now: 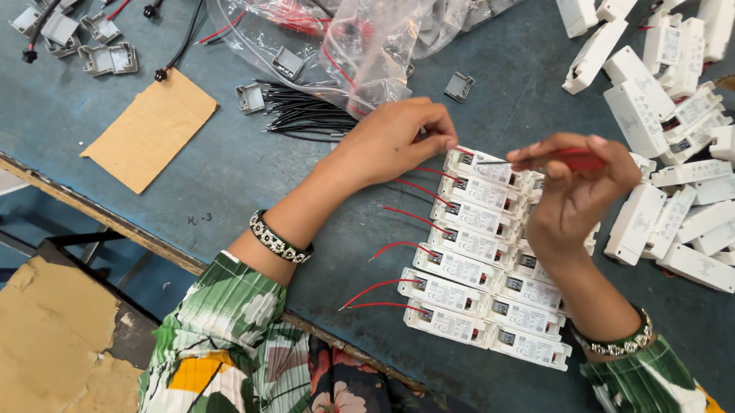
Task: The person connects wires to electronic driver modules using a screwdriver and organizes the modules on a workbench.
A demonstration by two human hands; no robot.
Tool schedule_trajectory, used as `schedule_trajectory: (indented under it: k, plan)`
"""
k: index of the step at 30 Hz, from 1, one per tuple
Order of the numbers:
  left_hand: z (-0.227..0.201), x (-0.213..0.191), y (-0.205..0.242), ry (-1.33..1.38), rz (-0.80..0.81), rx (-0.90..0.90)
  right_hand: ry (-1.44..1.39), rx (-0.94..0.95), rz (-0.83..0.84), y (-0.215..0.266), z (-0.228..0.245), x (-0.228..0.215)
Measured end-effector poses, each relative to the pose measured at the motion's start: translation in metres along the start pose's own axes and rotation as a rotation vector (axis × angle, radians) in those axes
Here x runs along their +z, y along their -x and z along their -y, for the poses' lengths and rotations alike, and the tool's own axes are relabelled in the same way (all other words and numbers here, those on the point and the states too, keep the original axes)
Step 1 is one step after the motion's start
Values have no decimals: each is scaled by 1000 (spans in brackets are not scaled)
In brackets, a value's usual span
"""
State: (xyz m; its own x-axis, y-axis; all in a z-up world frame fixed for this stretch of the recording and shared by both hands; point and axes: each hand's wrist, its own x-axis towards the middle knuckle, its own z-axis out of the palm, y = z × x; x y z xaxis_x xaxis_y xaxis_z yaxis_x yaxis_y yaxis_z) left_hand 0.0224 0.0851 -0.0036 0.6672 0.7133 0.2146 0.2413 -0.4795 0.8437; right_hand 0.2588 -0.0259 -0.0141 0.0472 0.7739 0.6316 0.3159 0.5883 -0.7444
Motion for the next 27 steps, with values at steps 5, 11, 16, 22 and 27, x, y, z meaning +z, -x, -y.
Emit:
schedule_trajectory:
  k: [5, 11, 16, 22, 27]
  plan:
    - [-7, 2, 1, -219, -66, -30, 58, -40, 77, -13, -6, 5]
    - [-3, 5, 2, -246, -44, -65, 47, -27, 78, -10, -10, 5]
    - [-1, 8, 1, -269, -69, -93, 46, -22, 92, -11, -13, 4]
    - [4, 13, -1, -273, -76, -60, 48, -12, 111, -10, -11, 3]
    - [7, 19, -1, -310, -109, -37, 72, -68, 163, -12, -12, 11]
